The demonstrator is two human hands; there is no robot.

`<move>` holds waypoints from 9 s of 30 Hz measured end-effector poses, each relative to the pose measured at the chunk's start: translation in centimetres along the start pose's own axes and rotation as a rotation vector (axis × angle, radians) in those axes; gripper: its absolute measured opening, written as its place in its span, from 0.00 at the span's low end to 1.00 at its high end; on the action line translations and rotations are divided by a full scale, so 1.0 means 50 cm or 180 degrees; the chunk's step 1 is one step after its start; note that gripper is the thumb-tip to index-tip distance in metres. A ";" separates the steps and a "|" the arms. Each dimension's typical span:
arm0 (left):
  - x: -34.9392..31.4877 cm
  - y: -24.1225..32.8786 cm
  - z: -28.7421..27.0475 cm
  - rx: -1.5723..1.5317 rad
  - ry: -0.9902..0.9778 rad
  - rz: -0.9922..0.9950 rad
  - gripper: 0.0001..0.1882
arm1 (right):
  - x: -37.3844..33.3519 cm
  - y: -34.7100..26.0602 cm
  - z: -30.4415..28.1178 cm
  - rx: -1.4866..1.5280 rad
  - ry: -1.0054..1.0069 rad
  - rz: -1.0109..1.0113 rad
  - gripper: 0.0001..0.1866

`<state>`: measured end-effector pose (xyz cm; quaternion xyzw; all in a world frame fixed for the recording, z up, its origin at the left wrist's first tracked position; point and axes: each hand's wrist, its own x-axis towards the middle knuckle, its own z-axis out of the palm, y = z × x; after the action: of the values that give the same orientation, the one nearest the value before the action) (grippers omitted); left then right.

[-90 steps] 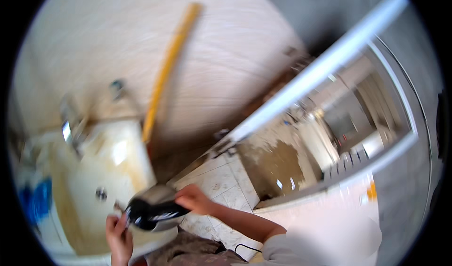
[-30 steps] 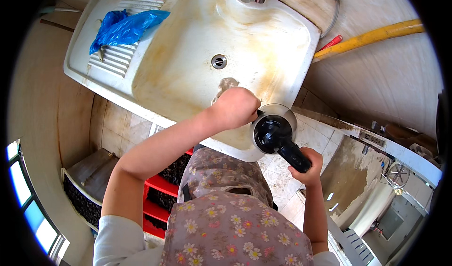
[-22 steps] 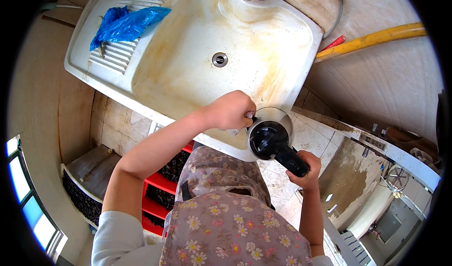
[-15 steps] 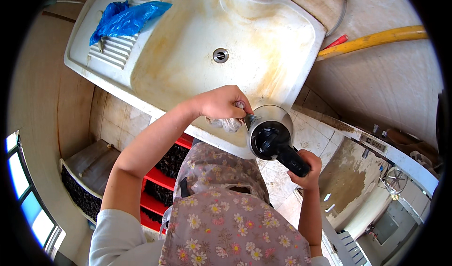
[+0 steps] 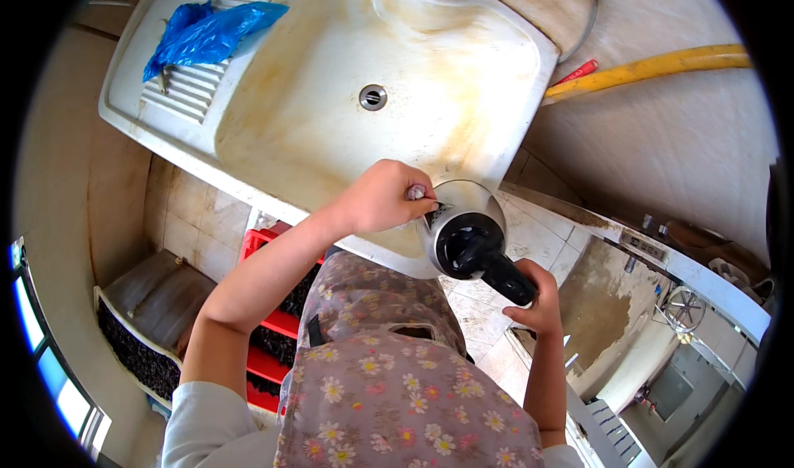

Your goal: The person scrubs the exterior and interior of a stainless steel kettle with a cloth under running water at a kitchen sink, then moves to a utility sink to continue scrubbing and rinsing the kettle before placing it on the counter.

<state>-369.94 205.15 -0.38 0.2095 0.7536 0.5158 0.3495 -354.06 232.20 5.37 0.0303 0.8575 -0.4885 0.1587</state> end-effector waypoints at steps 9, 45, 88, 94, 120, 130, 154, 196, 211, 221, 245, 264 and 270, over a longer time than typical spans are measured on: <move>-0.011 0.029 0.017 0.0242 0.0251 -0.0127 0.07 | 0.096 -0.215 0.013 -0.1884 -0.0112 -0.1115 0.26; -0.031 0.025 0.008 0.0241 0.0537 -0.0317 0.09 | 0.070 -0.172 0.066 -0.1054 0.0468 -0.0664 0.43; -0.075 0.112 0.058 0.2352 0.1171 0.1425 0.11 | 0.088 -0.138 0.134 -0.0639 0.1372 -0.1360 0.53; -0.043 0.085 0.059 0.1392 -0.0010 0.0873 0.11 | 0.095 -0.155 0.140 -0.1006 0.1133 -0.1608 0.55; -0.027 0.024 0.081 0.2414 -0.1122 0.1562 0.11 | 0.058 -0.138 0.130 -0.1266 0.0772 -0.0309 0.49; -0.053 0.121 0.032 0.2226 -0.1615 0.1343 0.18 | 0.036 -0.086 0.124 -0.0936 0.1071 0.0116 0.22; 0.036 -0.027 0.068 0.1457 -0.3142 -0.0777 0.07 | 0.083 -0.029 0.168 -0.1093 0.0345 -0.1171 0.22; 0.118 0.171 0.132 -0.0699 -0.2287 -0.0880 0.05 | 0.053 -0.121 -0.020 -0.1935 0.0988 -0.2000 0.23; 0.115 0.235 0.147 -0.1062 -0.2113 -0.0797 0.07 | -0.019 -0.046 -0.024 -0.1485 0.2150 -0.1471 0.22; 0.126 0.332 0.092 0.0021 -0.2560 -0.0053 0.08 | -0.064 -0.020 -0.015 -0.1130 0.2568 -0.1202 0.23; -0.047 0.522 -0.184 0.1345 -0.0189 0.0833 0.11 | -0.039 -0.046 -0.029 -0.1283 0.2795 -0.1497 0.32; -0.074 0.243 0.012 0.0357 0.0030 0.0409 0.26 | 0.043 -0.078 0.058 -0.0881 0.2768 -0.0956 0.25; -0.096 0.274 0.068 0.0983 0.0557 0.1211 0.25 | 0.050 -0.037 0.085 -0.0462 0.2953 -0.0943 0.31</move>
<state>-364.81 209.25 12.99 0.3529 0.7978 0.4673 0.1436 -355.76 227.35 4.15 0.1112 0.8646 -0.3798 -0.3094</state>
